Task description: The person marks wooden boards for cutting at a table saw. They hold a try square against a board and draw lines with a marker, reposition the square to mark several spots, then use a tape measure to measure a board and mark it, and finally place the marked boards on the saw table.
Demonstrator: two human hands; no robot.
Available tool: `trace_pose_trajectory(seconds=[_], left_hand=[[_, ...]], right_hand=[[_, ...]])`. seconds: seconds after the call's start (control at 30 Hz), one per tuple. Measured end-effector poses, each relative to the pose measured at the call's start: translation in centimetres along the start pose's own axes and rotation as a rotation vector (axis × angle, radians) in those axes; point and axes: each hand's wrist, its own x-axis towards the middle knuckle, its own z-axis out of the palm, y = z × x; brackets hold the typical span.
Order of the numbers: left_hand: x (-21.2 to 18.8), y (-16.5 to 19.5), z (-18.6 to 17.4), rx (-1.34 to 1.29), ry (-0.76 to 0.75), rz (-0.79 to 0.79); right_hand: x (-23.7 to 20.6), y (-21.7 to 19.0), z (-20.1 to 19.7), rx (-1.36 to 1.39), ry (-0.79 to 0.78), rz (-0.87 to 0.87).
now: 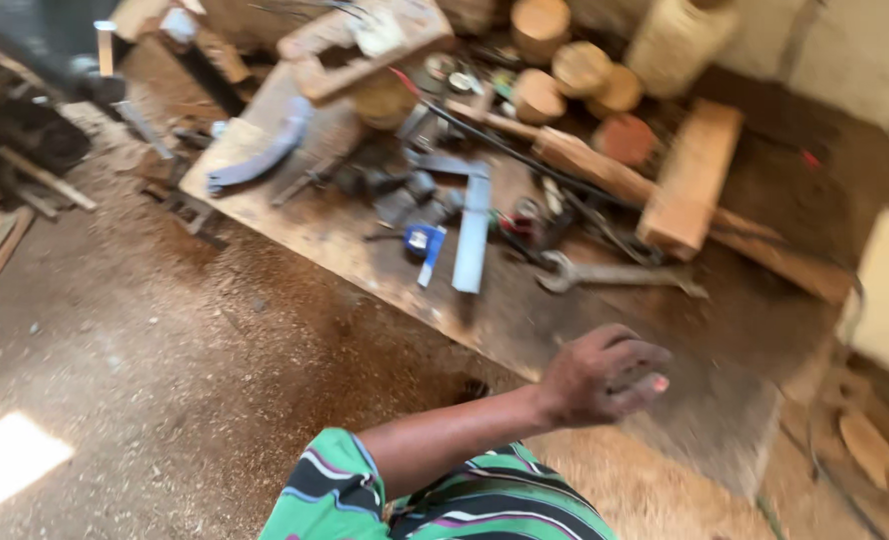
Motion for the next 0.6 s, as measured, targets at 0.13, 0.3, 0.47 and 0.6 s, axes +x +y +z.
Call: trace_pose_trajectory(seconds=[0.13, 0.3, 0.47, 0.6], left_hand=[[-2.1, 7.6, 5.6, -0.301, -0.233, -0.016], [-7.8, 18.5, 9.8, -0.731, -0.728, -0.176], [-16.3, 24.3, 18.8, -0.809, -1.137, -0.046], [-18.7, 28.8, 21.7, -0.799, -1.229, 0.086]], right_hand=[[-2.4, 6.9, -7.6, 0.118, 0.361, 0.135], [-24.9, 30.3, -24.9, 0.143, 0.906, 0.181], [-41.1, 40.9, -30.5, -0.071, 1.049, 0.236], [-38.9, 40.4, -32.9, -0.311, 0.77, 0.367]])
